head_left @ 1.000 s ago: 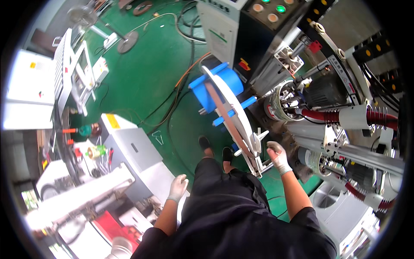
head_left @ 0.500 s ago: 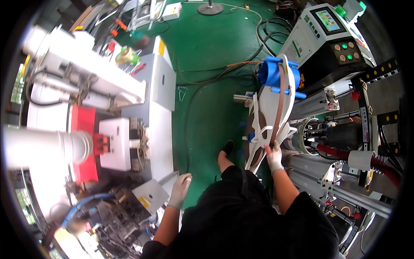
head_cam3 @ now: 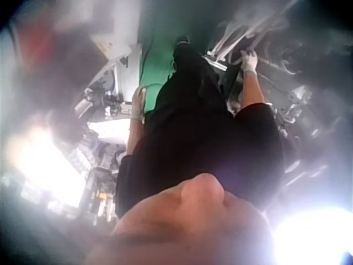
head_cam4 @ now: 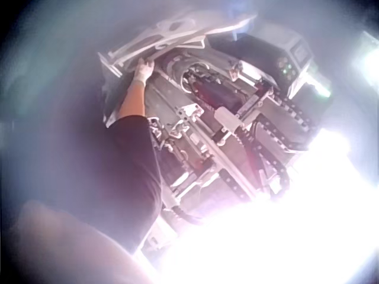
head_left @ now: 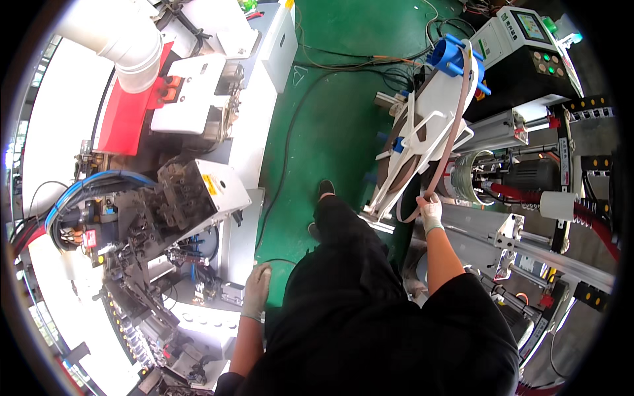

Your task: The person operates a touchscreen panel and uses a screwdriver to adjust components inside an industrial edge-banding machine while feeding strips of material.

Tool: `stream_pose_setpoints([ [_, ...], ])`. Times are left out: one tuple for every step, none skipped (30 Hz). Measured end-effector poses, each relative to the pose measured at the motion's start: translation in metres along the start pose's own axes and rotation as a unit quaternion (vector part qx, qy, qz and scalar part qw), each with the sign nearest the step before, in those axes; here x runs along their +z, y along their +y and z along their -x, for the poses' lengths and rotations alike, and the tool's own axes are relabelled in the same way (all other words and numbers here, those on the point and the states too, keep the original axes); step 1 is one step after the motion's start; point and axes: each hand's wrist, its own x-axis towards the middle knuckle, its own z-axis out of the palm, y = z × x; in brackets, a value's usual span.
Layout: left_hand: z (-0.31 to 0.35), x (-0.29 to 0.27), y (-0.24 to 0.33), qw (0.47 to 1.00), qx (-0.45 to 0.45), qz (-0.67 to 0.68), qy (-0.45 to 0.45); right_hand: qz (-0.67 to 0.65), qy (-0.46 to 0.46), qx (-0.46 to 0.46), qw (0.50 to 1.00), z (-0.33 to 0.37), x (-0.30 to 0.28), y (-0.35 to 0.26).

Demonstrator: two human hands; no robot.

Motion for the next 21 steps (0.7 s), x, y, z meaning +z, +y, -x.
stream_pose_setpoints([
  [0.008,-0.003,-0.007,1.000,-0.002,-0.008,0.001,-0.021,-0.019,0.015,0.999,0.012,0.003,0.004],
  [0.015,-0.004,-0.015,1.000,-0.003,-0.017,0.002,-0.025,-0.029,0.011,0.999,0.024,0.008,0.008],
  [0.020,-0.006,-0.021,1.000,-0.004,-0.025,0.002,-0.028,-0.038,0.006,0.999,0.037,0.013,0.013],
  [0.021,-0.006,-0.025,0.999,-0.005,-0.035,-0.001,-0.032,-0.044,0.000,0.999,0.046,0.013,0.021],
  [0.020,-0.007,-0.029,0.999,-0.005,-0.045,-0.004,-0.012,-0.052,0.009,0.999,0.058,0.011,0.030],
  [0.019,-0.008,-0.032,0.998,-0.005,-0.055,-0.008,-0.022,-0.062,0.022,0.998,0.067,0.012,0.038],
  [0.020,-0.007,-0.035,0.998,-0.015,-0.051,-0.016,0.021,-0.058,0.016,0.998,0.076,0.012,0.045],
  [0.023,-0.007,-0.048,0.997,-0.022,-0.065,-0.022,0.062,-0.056,0.013,0.996,0.089,0.014,0.048],
  [0.024,-0.003,-0.068,0.997,-0.024,-0.074,-0.029,0.052,-0.050,0.027,0.997,0.095,0.012,0.059],
  [0.023,-0.001,-0.079,0.996,-0.023,-0.082,-0.035,0.040,-0.043,0.038,0.998,0.099,0.009,0.069],
  [0.025,-0.002,-0.082,0.994,-0.026,-0.086,-0.053,0.002,-0.037,0.043,0.998,0.106,0.009,0.073],
  [0.024,-0.002,-0.085,0.994,-0.035,-0.085,-0.059,-0.019,-0.033,0.050,0.998,0.109,0.008,0.075],
  [0.027,-0.002,-0.090,0.993,-0.048,-0.082,-0.064,-0.016,-0.035,0.051,0.998,0.113,0.004,0.076],
  [0.029,-0.002,-0.095,0.993,-0.061,-0.080,-0.068,-0.013,-0.037,0.052,0.998,0.114,0.000,0.075],
  [0.029,-0.002,-0.101,0.993,-0.072,-0.064,-0.068,0.002,-0.041,0.052,0.998,0.109,-0.005,0.072],
  [0.029,0.002,-0.110,0.993,-0.082,-0.039,-0.073,0.020,-0.043,0.053,0.997,0.104,-0.012,0.073],
  [0.029,0.005,-0.123,0.993,-0.094,-0.015,-0.072,0.011,-0.033,0.061,0.998,0.101,-0.012,0.069],
  [0.032,0.010,-0.136,0.992,-0.107,0.011,-0.070,0.025,-0.039,0.068,0.997,0.095,-0.015,0.062],
  [0.037,0.017,-0.145,0.991,-0.104,0.051,-0.061,0.014,-0.041,0.070,0.997,0.093,-0.013,0.054],
  [0.042,0.024,-0.148,0.990,-0.100,0.089,-0.045,0.000,-0.048,0.072,0.996,0.091,-0.007,0.043],
  [0.039,0.023,-0.149,0.998,-0.021,0.009,-0.067,-0.012,-0.053,0.071,0.996,0.088,-0.004,0.034],
])
